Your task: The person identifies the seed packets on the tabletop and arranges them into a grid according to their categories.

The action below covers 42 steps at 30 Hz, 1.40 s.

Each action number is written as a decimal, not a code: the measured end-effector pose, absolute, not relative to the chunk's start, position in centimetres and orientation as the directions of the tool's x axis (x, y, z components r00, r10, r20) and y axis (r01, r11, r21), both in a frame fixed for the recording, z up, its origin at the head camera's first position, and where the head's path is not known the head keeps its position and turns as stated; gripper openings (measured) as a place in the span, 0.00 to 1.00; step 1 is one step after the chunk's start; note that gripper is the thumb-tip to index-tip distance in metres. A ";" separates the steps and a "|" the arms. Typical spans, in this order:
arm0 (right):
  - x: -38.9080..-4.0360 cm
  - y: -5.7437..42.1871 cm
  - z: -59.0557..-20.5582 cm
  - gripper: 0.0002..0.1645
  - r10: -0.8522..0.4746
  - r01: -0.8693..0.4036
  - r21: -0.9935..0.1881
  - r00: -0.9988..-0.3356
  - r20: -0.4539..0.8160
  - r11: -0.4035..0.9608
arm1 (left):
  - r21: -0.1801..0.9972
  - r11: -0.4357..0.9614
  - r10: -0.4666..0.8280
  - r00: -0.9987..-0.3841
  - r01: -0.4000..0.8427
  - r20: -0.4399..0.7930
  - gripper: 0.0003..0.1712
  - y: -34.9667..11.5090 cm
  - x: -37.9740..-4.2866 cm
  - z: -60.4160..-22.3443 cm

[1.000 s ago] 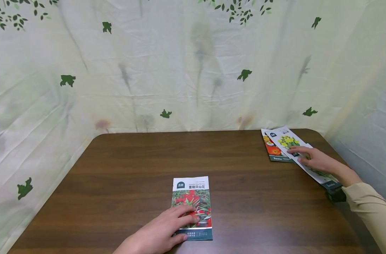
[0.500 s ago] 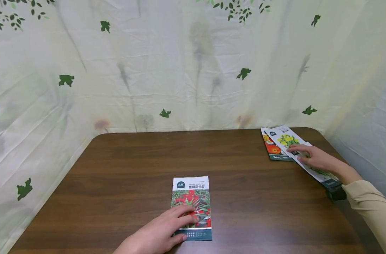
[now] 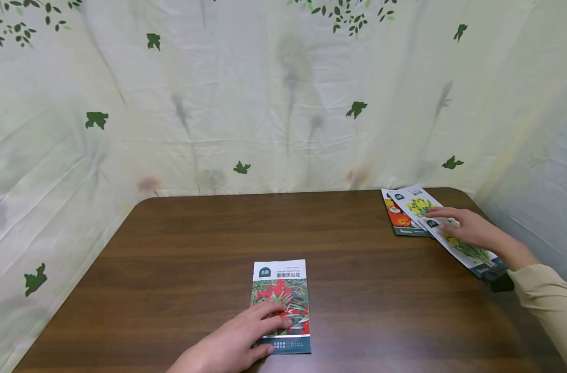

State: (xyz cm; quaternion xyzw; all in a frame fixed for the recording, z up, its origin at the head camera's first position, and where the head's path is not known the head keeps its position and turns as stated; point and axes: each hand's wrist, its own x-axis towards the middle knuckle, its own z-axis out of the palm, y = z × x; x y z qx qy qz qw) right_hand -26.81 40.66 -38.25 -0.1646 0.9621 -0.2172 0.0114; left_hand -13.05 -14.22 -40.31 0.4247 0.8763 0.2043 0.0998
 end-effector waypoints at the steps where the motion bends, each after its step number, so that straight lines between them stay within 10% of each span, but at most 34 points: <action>1: -26.6 40.8 -38.1 0.22 -0.319 -0.313 -0.416 -0.946 0.057 0.854 | 0.443 0.557 0.784 -0.621 0.702 -0.002 0.23 -14.2 -13.0 -40.3; 42: -20.7 46.5 -42.4 0.31 -0.445 -0.500 -0.370 -0.866 0.229 0.783 | 0.429 0.573 0.772 -0.636 0.698 0.003 0.24 -14.0 -12.8 -40.1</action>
